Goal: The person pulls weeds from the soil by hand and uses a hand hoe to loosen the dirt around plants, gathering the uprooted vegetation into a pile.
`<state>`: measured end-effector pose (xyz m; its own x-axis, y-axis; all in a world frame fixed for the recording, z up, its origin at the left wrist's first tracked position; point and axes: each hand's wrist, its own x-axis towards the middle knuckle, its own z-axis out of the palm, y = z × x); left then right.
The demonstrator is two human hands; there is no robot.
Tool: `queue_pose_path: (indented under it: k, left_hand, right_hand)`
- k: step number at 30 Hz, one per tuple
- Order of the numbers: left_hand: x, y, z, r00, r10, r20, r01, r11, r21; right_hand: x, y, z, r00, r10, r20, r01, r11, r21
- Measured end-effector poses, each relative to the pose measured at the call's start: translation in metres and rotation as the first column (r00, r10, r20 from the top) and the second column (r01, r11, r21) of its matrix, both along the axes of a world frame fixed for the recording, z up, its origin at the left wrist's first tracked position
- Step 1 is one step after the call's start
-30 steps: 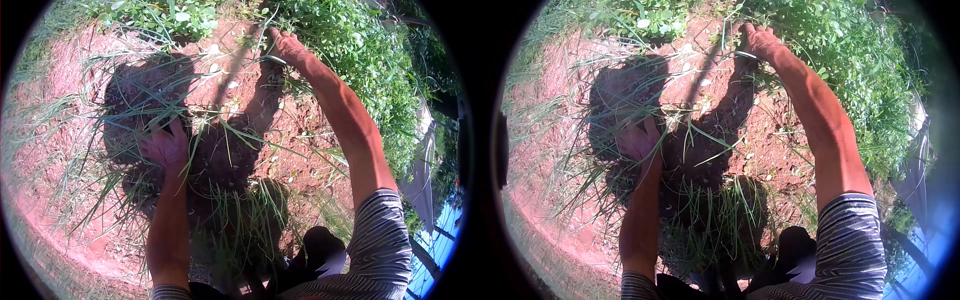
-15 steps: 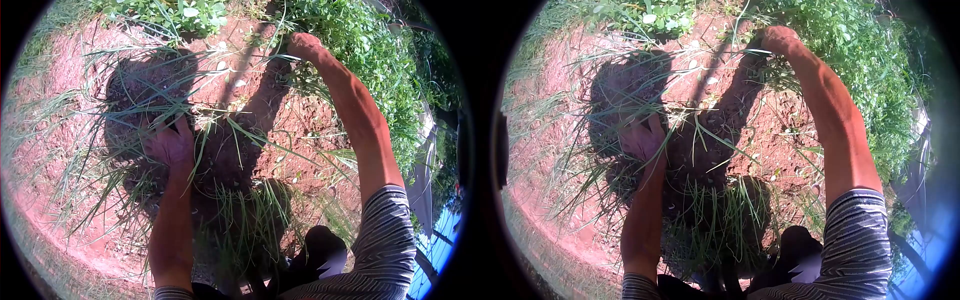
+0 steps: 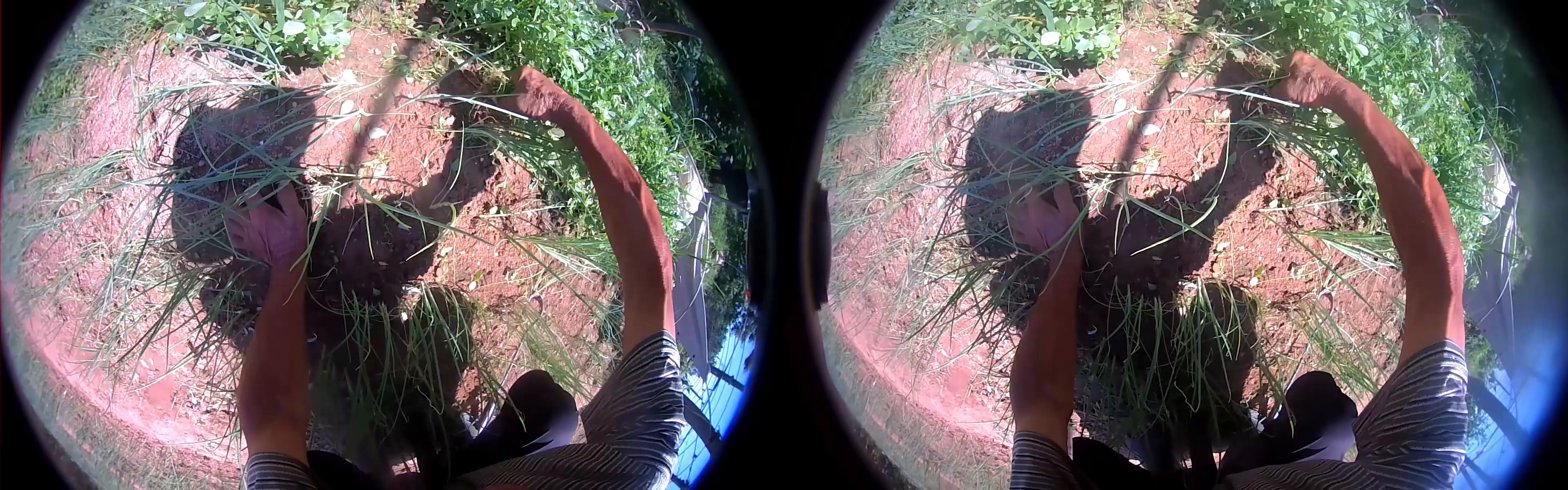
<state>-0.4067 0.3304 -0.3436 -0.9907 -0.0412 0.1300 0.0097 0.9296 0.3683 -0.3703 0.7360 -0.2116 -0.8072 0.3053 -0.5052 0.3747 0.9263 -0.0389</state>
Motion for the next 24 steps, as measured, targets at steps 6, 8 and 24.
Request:
queue_pose_path:
  k: [6, 8, 24]
  left_hand:
    - [-0.001, -0.005, -0.016, 1.000, -0.016, -0.018, 0.016, 1.000, 0.017]
    - [-0.001, -0.003, -0.010, 1.000, -0.003, 0.005, 0.003, 0.999, 0.032]
    - [-0.003, -0.002, -0.001, 0.996, 0.023, -0.088, -0.019, 0.998, 0.052]
  right_hand:
    - [-0.044, -0.011, -0.038, 0.915, 0.290, -0.280, -0.258, 0.955, 0.147]
    - [-0.054, -0.046, -0.051, 0.890, 0.286, -0.354, -0.279, 0.958, 0.071]
    - [-0.056, -0.066, 0.051, 0.937, 0.321, -0.139, -0.312, 0.947, 0.078]
